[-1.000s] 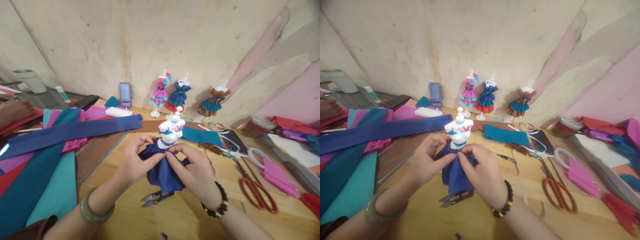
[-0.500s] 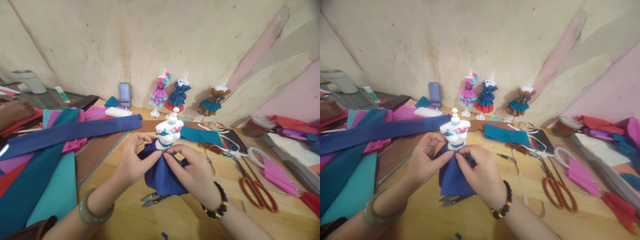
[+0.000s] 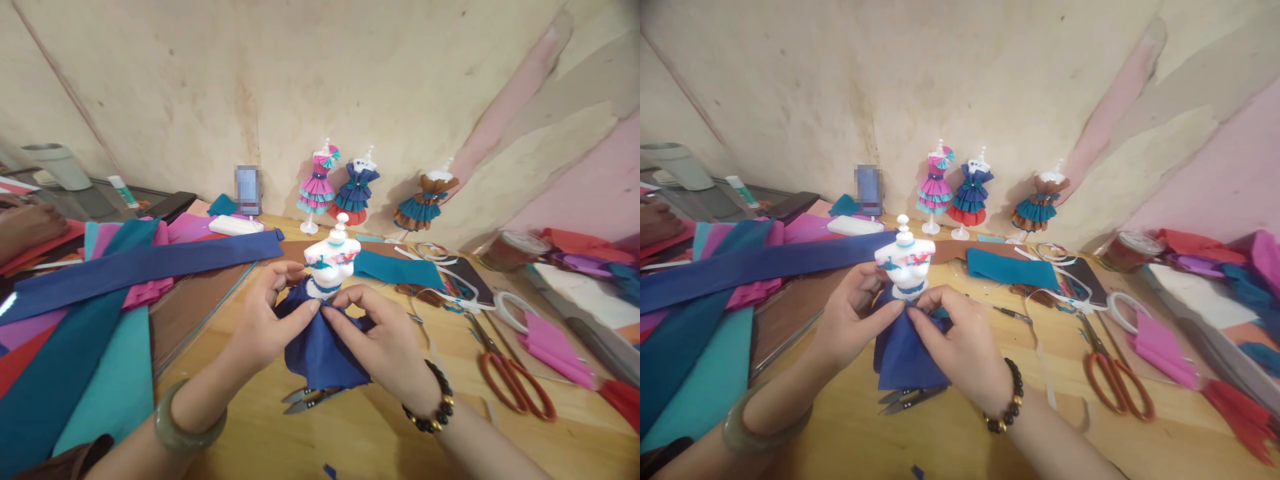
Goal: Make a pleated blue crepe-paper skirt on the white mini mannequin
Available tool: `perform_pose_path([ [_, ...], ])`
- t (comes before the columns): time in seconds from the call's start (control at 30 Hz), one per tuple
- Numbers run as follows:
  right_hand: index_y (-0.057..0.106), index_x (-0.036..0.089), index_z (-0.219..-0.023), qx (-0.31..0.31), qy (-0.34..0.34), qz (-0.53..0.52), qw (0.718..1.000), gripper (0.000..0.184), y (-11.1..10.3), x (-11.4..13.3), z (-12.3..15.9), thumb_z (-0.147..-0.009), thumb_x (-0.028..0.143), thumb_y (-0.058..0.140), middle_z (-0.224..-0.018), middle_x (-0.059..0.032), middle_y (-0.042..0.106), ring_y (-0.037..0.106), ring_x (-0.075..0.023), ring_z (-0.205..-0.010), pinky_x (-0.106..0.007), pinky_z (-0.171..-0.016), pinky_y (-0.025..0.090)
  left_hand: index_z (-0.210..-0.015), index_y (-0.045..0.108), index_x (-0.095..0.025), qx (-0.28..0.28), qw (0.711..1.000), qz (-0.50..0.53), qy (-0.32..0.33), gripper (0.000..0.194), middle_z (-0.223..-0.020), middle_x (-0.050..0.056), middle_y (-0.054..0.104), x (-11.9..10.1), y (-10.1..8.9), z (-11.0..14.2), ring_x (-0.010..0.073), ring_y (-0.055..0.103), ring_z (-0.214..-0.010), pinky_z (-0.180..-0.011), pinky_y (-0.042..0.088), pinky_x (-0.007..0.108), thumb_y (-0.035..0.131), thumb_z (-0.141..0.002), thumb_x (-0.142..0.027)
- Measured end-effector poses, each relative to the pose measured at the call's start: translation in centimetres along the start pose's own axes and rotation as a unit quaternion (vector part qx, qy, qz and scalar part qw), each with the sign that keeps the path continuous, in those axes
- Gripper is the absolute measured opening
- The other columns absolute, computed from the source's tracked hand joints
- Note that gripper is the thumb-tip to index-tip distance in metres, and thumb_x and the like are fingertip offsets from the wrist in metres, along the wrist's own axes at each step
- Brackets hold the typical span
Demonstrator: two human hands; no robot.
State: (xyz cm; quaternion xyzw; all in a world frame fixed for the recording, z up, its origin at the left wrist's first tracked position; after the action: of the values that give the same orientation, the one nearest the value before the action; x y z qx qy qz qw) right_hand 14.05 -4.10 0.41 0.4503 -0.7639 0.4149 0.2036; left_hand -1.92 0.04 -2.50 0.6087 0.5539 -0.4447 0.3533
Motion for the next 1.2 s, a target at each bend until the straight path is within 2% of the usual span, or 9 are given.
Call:
perform_pose_path([
  [0.23, 0.062, 0.023, -0.080, 0.005, -0.005, -0.008, 1.000, 0.008, 0.1, -0.1, -0.1, -0.086, 0.020, 0.065, -0.075, 0.0015, 0.073, 0.068, -0.0131, -0.066, -0.023, -0.061, 0.055, -0.108, 0.075, -0.022, 0.009, 0.998, -0.048, 0.028, 0.030, -0.106, 0.006, 0.078, 0.3, -0.3, 0.0, 0.0268, 0.071, -0.102, -0.098, 0.053, 0.040, 0.075, -0.079, -0.030],
  [0.47, 0.063, 0.022, -0.079, 0.017, 0.034, -0.044, 0.998, 0.006, 0.1, -0.6, -0.2, -0.084, 0.024, 0.067, -0.072, 0.0015, 0.068, 0.064, -0.0135, -0.063, -0.025, -0.058, 0.052, -0.099, 0.078, -0.022, -0.022, 0.997, -0.066, 0.039, 0.025, -0.105, 0.007, 0.078, -0.1, -0.7, -0.1, 0.0280, 0.070, -0.102, -0.098, 0.053, 0.041, 0.077, -0.076, -0.028],
  [0.63, 0.063, 0.022, -0.086, 0.025, 0.061, -0.072, 0.995, 0.009, -0.2, -1.9, -0.5, -0.085, 0.029, 0.068, -0.073, 0.0007, 0.068, 0.064, -0.0148, -0.065, -0.026, -0.058, 0.053, -0.101, 0.077, -0.022, -0.030, 0.999, -0.018, -0.002, 0.028, -0.108, 0.007, 0.078, 0.5, -1.0, -0.5, 0.0278, 0.070, -0.105, -0.101, 0.051, 0.042, 0.079, -0.075, -0.030],
  [0.7, 0.062, 0.023, -0.096, -0.004, 0.026, -0.048, 0.999, 0.014, -1.0, -1.7, -0.7, -0.087, 0.032, 0.069, -0.086, -0.0028, 0.070, 0.068, -0.0185, -0.079, -0.032, -0.071, 0.058, -0.099, 0.076, -0.021, -0.046, 0.999, 0.003, -0.026, 0.028, -0.104, 0.007, 0.078, 0.8, -1.3, -0.7, 0.0263, 0.071, -0.100, -0.096, 0.054, 0.039, 0.081, -0.073, -0.030],
  [0.8, 0.059, 0.023, -0.112, -0.039, -0.097, 0.043, 0.994, 0.028, -1.9, 0.5, -0.3, -0.088, 0.033, 0.071, -0.108, -0.0094, 0.068, 0.066, -0.0250, -0.104, -0.045, -0.091, 0.055, -0.096, 0.076, -0.020, -0.081, 0.994, 0.041, -0.057, 0.031, -0.091, 0.005, 0.078, 1.2, -1.9, -0.9, 0.0215, 0.071, -0.084, -0.081, 0.058, 0.032, 0.084, -0.069, -0.032],
  [0.9, 0.057, 0.021, -0.120, 0.010, -0.235, 0.123, 0.964, 0.039, -1.0, 3.3, 0.8, -0.087, 0.035, 0.072, -0.117, -0.0146, 0.066, 0.060, -0.0318, -0.115, -0.055, -0.098, 0.050, -0.096, 0.076, -0.019, -0.106, 0.987, 0.086, -0.079, 0.035, -0.086, 0.004, 0.077, 1.6, -2.2, -1.1, 0.0177, 0.069, -0.076, -0.073, 0.057, 0.028, 0.086, -0.066, -0.034],
  [0.97, 0.059, 0.019, -0.119, 0.032, -0.286, 0.170, 0.942, 0.033, -0.1, 4.3, 1.6, -0.088, 0.025, 0.070, -0.113, -0.0144, 0.067, 0.060, -0.0324, -0.115, -0.057, -0.098, 0.049, -0.095, 0.076, -0.019, -0.113, 0.982, 0.121, -0.093, 0.035, -0.087, 0.004, 0.077, 1.8, -2.2, -1.2, 0.0166, 0.068, -0.076, -0.073, 0.056, 0.027, 0.087, -0.064, -0.033],
  [1.07, 0.063, 0.018, -0.113, 0.018, -0.313, 0.218, 0.924, 0.027, 0.6, 4.8, 2.3, -0.088, 0.007, 0.061, -0.101, -0.0108, 0.070, 0.063, -0.0274, -0.104, -0.050, -0.092, 0.052, -0.091, 0.075, -0.019, -0.115, 0.972, 0.170, -0.114, 0.035, -0.089, 0.002, 0.077, 1.9, -2.1, -1.1, 0.0152, 0.068, -0.078, -0.075, 0.056, 0.025, 0.089, -0.060, -0.029],
  [1.2, 0.066, 0.020, -0.111, 0.030, -0.339, 0.219, 0.914, 0.030, 1.0, 4.8, 2.7, -0.088, 0.005, 0.054, -0.096, -0.0083, 0.071, 0.063, -0.0238, -0.094, -0.046, -0.087, 0.053, -0.091, 0.075, -0.019, -0.091, 0.970, 0.191, -0.124, 0.033, -0.089, 0.003, 0.077, 1.8, -1.7, -1.2, 0.0164, 0.069, -0.077, -0.074, 0.056, 0.027, 0.088, -0.062, -0.030],
])
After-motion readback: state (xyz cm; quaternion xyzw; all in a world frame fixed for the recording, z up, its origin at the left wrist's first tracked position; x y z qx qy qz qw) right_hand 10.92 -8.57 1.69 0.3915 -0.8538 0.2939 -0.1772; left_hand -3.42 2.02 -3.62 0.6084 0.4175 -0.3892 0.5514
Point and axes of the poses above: each hand's wrist, its own z-axis away from the middle knuckle, its own y-axis out of the palm, x = y × z, the point moved 6 cm from there along -z, towards the middle knuckle
